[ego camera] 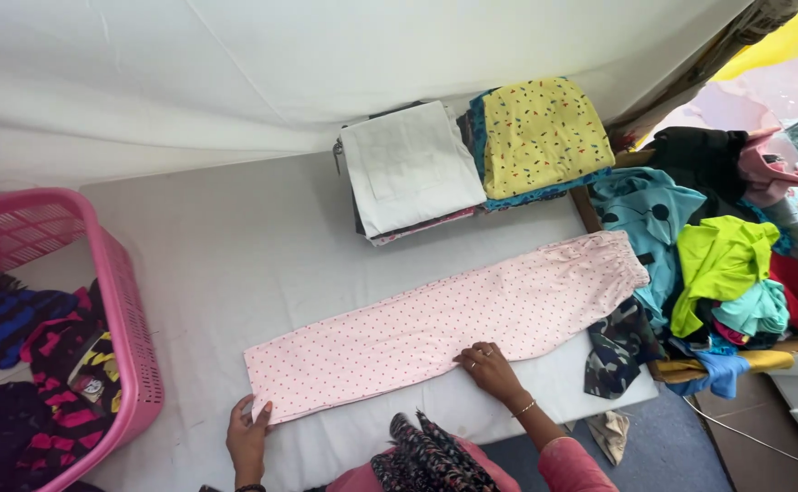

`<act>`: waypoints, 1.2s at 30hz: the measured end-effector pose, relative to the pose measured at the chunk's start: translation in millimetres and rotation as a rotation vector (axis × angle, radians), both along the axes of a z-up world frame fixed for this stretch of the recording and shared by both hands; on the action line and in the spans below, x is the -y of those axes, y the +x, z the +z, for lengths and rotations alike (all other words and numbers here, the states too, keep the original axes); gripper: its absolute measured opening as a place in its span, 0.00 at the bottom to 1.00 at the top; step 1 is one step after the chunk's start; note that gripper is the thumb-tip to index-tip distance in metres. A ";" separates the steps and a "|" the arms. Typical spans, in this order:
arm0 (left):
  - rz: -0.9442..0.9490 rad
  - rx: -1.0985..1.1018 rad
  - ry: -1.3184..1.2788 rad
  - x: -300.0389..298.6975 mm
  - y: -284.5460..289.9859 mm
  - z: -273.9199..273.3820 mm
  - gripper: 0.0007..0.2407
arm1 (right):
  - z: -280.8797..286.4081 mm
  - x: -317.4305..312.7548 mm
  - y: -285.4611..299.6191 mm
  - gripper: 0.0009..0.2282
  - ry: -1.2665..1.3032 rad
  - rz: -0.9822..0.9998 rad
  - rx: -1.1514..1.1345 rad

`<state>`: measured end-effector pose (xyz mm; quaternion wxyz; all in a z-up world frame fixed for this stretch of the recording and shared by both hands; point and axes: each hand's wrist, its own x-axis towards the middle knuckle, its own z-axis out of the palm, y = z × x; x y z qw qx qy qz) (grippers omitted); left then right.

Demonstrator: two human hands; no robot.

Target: Folding various items of clothing and organizing them into neat stacks on a surface.

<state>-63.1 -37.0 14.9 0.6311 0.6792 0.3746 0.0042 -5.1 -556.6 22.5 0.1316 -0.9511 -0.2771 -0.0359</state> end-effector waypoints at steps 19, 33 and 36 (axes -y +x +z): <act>-0.619 0.201 1.299 115.4 69.7 -24.9 0.23 | -4.0 -93.4 70.2 0.33 0.094 -0.222 -0.233; -0.811 0.383 1.276 175.5 87.7 -58.8 0.24 | -70.1 -133.1 71.5 0.30 0.067 -0.300 -0.114; -0.858 0.331 1.278 168.7 92.5 -47.4 0.24 | -30.4 -137.1 76.5 0.27 0.024 -0.040 -0.095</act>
